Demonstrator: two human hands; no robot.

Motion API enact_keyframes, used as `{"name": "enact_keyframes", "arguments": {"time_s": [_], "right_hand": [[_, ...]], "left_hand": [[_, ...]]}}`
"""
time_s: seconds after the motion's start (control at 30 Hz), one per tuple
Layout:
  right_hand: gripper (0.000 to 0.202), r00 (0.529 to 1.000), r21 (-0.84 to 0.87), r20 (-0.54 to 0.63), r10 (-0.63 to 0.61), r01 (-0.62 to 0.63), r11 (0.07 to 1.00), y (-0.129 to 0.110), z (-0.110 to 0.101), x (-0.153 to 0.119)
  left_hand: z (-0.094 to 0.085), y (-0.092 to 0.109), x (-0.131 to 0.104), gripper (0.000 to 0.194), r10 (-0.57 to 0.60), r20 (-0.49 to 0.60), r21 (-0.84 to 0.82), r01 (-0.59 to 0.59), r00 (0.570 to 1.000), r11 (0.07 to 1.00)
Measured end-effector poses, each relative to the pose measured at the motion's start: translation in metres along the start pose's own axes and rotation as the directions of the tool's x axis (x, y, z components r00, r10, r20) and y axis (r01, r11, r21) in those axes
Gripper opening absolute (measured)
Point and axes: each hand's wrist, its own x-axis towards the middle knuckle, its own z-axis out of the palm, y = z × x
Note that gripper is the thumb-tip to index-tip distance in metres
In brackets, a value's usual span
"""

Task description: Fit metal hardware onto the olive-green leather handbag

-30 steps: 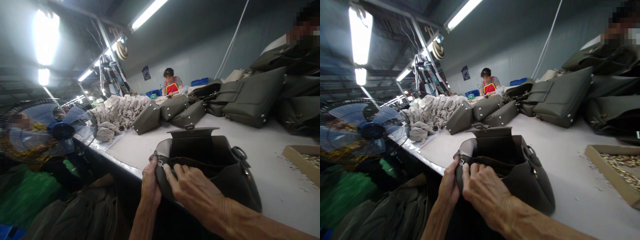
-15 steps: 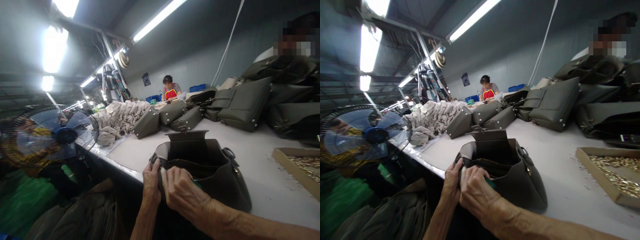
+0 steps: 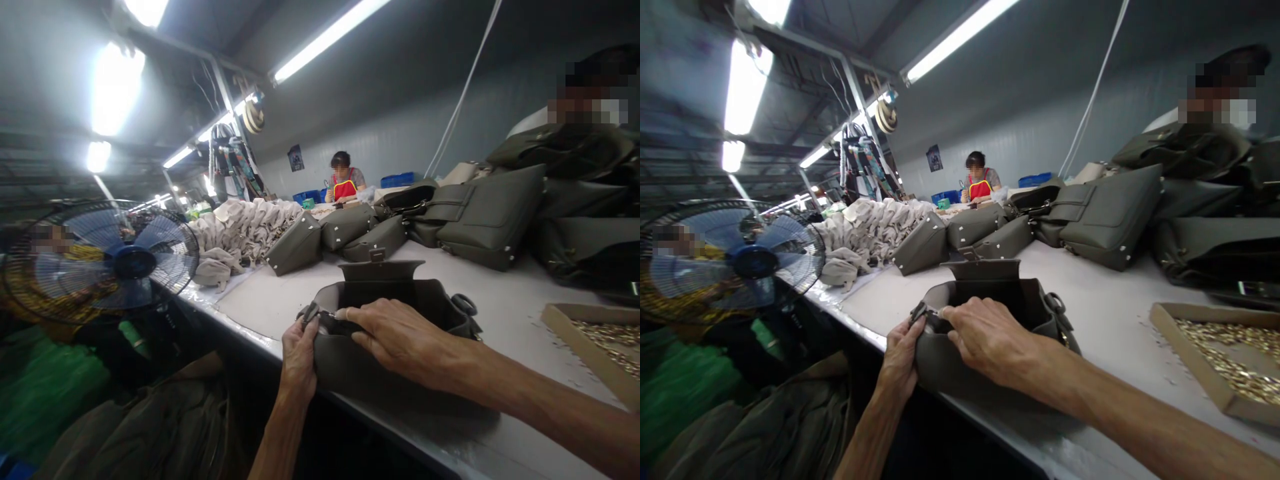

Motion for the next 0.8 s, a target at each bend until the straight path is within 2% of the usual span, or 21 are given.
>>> {"name": "enact_keyframes", "arguments": {"time_s": [0.1, 0.4, 0.67, 0.8], "right_hand": [[0.035, 0.999, 0.017, -0.018, -0.035, 0.035, 0.999, 0.004, 0.000, 0.000], [0.028, 0.996, -0.077, 0.082, -0.034, 0.040, 0.996, 0.002, -0.003, 0.007], [0.023, 0.995, -0.217, -0.008, -0.101, 0.097, 0.971, 0.005, 0.009, 0.011], [0.026, 0.994, -0.266, 0.050, -0.102, 0.111, 0.958, -0.006, 0.003, 0.012]], "left_hand": [[0.000, 0.000, 0.001, 0.043, -0.003, 0.004, -0.011, 0.003, 1.000, 1.000], [-0.001, -0.001, 0.002, 0.043, 0.010, -0.003, -0.033, -0.010, 1.000, 0.999], [0.001, -0.001, 0.004, 0.042, 0.017, -0.036, -0.010, -0.017, 0.999, 1.000], [0.002, -0.003, 0.004, 0.039, 0.043, -0.042, 0.015, -0.042, 0.998, 0.999]]}}
